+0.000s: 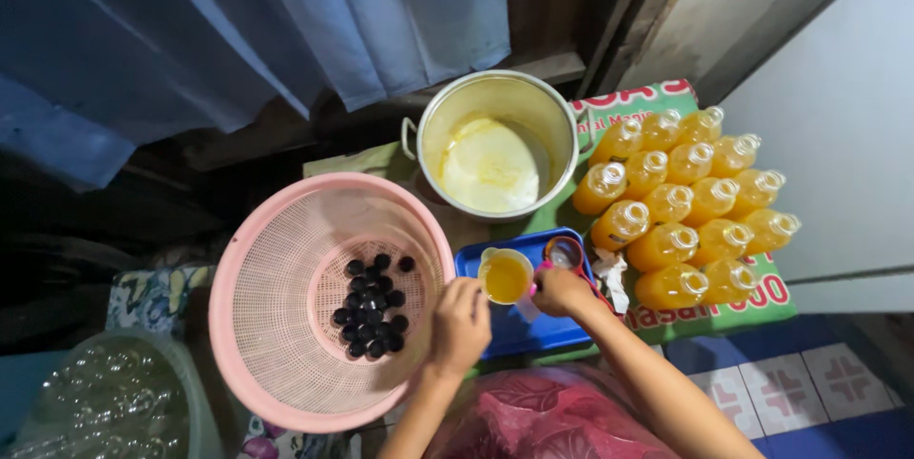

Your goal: The person pours a yellow liquid from a large pot into multiple plastic bottles using a measuring cup. They then place black bottle caps into the bottles and screw them on to seal them.

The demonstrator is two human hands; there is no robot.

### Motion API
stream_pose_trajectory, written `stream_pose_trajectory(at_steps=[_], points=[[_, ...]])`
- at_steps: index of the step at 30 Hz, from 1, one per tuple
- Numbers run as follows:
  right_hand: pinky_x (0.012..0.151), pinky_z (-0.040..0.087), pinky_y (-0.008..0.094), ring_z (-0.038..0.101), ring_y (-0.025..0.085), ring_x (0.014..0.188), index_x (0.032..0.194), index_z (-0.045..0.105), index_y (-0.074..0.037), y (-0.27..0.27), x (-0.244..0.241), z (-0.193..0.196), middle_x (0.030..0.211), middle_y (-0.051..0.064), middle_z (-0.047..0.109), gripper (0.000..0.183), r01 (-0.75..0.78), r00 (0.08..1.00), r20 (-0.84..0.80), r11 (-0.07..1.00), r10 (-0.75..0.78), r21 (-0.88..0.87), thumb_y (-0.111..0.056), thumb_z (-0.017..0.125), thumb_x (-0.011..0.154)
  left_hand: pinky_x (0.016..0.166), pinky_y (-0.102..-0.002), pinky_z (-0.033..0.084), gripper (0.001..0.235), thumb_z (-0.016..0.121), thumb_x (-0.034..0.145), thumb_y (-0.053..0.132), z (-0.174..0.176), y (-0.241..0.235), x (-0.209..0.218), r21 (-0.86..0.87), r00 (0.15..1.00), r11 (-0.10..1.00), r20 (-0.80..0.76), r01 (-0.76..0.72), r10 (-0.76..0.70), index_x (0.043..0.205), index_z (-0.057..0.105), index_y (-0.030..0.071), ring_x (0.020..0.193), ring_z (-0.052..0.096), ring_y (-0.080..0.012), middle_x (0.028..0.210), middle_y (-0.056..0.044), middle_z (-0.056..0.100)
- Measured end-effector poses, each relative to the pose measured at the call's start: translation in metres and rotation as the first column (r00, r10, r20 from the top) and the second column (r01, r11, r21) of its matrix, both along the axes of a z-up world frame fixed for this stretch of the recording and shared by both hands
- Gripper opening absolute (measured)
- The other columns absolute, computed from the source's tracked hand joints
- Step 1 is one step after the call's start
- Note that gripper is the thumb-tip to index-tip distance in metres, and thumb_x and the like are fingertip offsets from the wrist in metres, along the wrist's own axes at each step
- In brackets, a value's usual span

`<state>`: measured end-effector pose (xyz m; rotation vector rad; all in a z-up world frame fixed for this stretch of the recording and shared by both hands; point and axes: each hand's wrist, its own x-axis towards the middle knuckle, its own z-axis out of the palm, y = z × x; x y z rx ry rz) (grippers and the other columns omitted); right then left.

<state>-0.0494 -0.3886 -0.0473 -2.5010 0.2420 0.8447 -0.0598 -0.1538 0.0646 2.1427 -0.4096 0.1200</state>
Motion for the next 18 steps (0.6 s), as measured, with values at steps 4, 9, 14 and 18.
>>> stream_pose_trajectory(at_steps=[4,9,14,18], points=[[0.095,0.055,0.045,0.070,0.037,0.109,0.123,0.067,-0.009,-0.001,-0.040,-0.060,0.115,0.022,0.072,0.048,-0.121,0.992,-0.007,0.973,0.125,0.196,-0.028,0.071,0.078,0.094,-0.047,0.049,0.031,0.074,0.079,0.007,-0.016,-0.028,-0.012,0.063,0.979,0.981,-0.106,0.181,-0.174,0.108,0.067,-0.001,0.108,0.061,-0.0423,0.114,-0.022,0.063],[0.095,0.052,0.049,0.066,0.041,0.111,0.136,0.057,-0.012,0.016,-0.052,-0.059,0.117,0.024,0.069,0.061,-0.077,0.997,0.006,0.962,0.078,0.263,-0.030,0.073,0.080,0.094,-0.047,0.049,0.030,0.075,0.079,0.009,-0.026,-0.052,-0.011,0.086,0.962,0.964,-0.136,0.251,-0.238,0.106,0.068,0.000,0.107,0.061,-0.0412,0.111,-0.021,0.064],[0.092,0.053,0.048,0.068,0.040,0.106,0.125,0.064,-0.010,-0.030,-0.062,0.014,0.112,0.022,0.071,0.054,-0.031,0.979,0.204,0.967,-0.022,0.253,-0.025,0.080,0.075,0.093,-0.047,0.049,0.025,0.073,0.081,0.007,-0.020,-0.086,-0.008,0.074,0.954,0.955,-0.103,0.289,-0.281,0.105,0.069,0.001,0.106,0.061,-0.0405,0.108,-0.019,0.067],[0.087,0.053,0.046,0.064,0.041,0.103,0.109,0.069,-0.004,-0.097,-0.085,0.085,0.110,0.022,0.066,0.046,0.058,0.762,0.599,0.947,-0.246,0.315,-0.012,0.086,0.067,0.092,-0.046,0.050,0.024,0.074,0.081,0.008,-0.022,-0.131,-0.012,0.015,0.919,0.923,-0.100,0.385,-0.381,0.103,0.069,0.001,0.105,0.062,-0.0401,0.108,-0.018,0.068]])
